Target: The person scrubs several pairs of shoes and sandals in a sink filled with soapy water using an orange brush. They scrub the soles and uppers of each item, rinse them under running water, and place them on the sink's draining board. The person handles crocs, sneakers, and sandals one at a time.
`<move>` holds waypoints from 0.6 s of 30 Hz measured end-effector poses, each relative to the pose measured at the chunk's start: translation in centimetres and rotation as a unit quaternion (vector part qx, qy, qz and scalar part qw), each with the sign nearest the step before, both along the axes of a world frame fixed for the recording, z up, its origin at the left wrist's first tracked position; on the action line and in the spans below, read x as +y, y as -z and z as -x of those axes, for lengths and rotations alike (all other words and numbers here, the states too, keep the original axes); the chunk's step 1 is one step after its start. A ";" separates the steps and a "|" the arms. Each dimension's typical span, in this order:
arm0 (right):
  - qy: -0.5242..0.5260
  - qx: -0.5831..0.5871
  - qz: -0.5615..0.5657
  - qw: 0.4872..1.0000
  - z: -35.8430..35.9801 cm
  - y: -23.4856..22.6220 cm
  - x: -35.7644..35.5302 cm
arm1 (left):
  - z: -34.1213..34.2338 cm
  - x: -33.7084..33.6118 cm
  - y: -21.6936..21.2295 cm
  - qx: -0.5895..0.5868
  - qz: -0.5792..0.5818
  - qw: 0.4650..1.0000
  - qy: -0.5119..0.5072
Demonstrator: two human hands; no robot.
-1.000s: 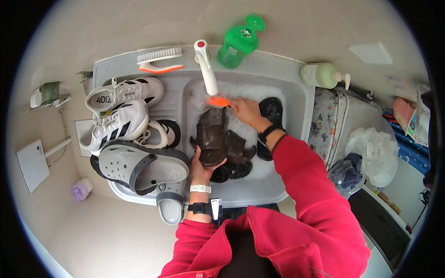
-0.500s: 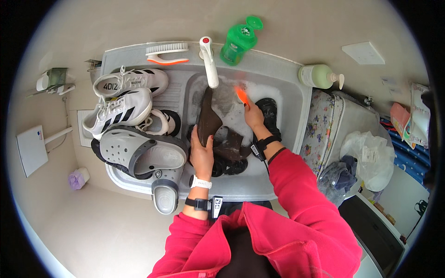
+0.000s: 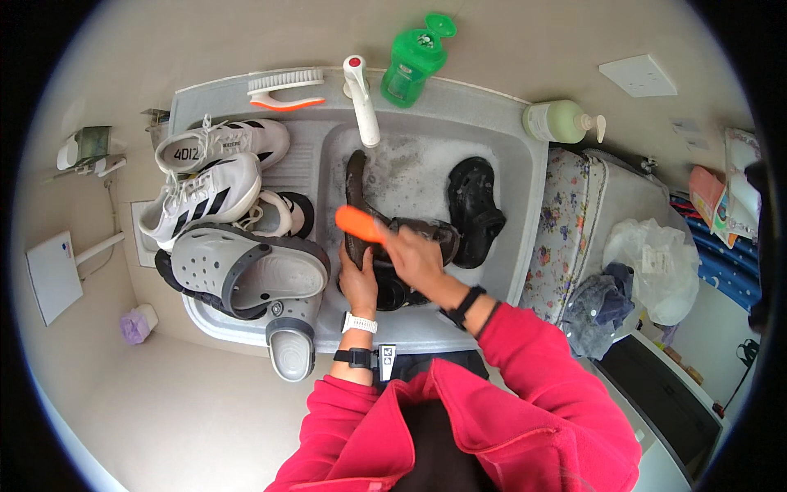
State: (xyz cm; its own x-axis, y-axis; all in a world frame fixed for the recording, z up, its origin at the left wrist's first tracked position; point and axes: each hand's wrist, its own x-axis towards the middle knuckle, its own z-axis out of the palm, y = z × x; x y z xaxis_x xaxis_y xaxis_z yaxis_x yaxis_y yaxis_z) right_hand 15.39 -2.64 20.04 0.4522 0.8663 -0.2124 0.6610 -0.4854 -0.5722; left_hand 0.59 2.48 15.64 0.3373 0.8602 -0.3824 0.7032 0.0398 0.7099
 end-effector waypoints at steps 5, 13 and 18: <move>0.066 -0.174 -0.027 0.982 -4.6 4.1 0.3 | 0.7 -0.7 -0.6 0.034 0.000 0.999 0.035; 0.276 0.002 0.074 0.958 -4.5 11.8 -5.8 | 1.2 1.5 4.3 -0.272 0.361 0.871 -0.192; 0.136 0.122 0.216 0.959 -5.2 11.7 -6.3 | -1.8 1.3 6.8 -0.089 0.206 0.954 -0.200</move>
